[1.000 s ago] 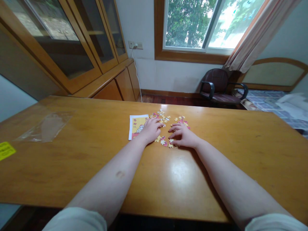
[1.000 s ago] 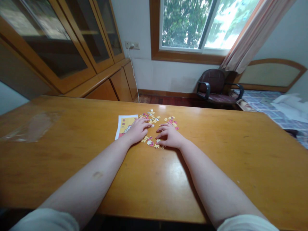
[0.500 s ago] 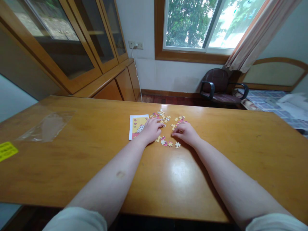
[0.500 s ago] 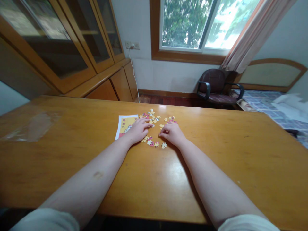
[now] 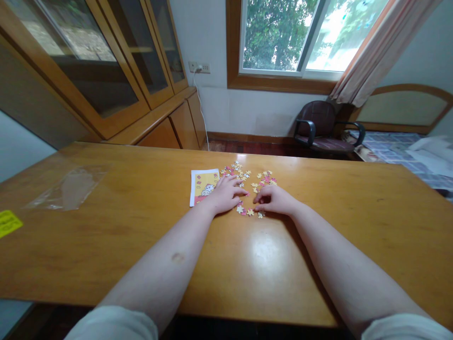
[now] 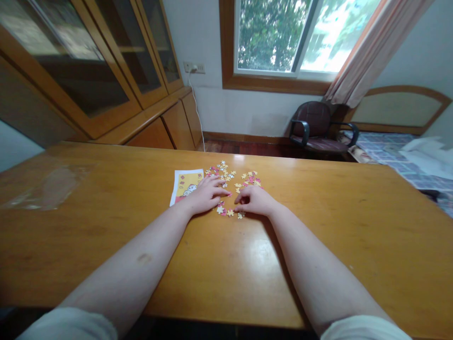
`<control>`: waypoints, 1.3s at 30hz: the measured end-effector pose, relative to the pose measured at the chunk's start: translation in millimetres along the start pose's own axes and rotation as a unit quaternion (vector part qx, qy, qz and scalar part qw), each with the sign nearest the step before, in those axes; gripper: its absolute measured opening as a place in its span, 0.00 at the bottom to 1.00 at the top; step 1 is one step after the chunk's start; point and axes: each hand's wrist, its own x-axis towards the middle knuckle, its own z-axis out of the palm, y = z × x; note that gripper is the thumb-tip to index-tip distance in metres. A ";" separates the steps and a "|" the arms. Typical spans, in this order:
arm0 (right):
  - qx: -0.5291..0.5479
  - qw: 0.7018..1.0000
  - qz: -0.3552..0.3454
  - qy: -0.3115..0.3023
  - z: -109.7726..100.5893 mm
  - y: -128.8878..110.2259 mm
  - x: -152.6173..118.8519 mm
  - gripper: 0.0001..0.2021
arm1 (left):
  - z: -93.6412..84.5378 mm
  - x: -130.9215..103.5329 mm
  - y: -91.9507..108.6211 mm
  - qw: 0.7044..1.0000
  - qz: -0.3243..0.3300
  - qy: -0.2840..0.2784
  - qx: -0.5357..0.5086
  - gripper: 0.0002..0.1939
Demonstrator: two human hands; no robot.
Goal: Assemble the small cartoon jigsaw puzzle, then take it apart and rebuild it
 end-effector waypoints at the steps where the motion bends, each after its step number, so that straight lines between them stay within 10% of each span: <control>1: 0.017 1.000 0.005 -0.013 -2.0 0.9 -0.7 0.14 | 1.5 0.9 -2.1 1.000 -0.013 0.017 0.008 0.19; 15: 0.027 0.997 -0.047 -0.060 -10.8 -2.1 -1.0 0.09 | 5.8 4.5 -9.0 0.993 -0.056 0.099 0.014 0.17; 24: -0.098 0.988 -0.005 0.119 2.5 2.9 4.1 0.05 | 5.7 4.8 -9.6 0.994 -0.052 0.096 0.015 0.17; 30: -0.177 0.980 -0.017 0.091 11.5 -2.9 3.3 0.04 | 5.0 3.3 -8.1 0.996 -0.037 0.082 -0.005 0.18; 39: -0.010 0.999 -0.032 -0.033 -8.4 -3.4 1.6 0.12 | -1.9 -2.5 0.5 0.999 0.044 -0.017 -0.011 0.17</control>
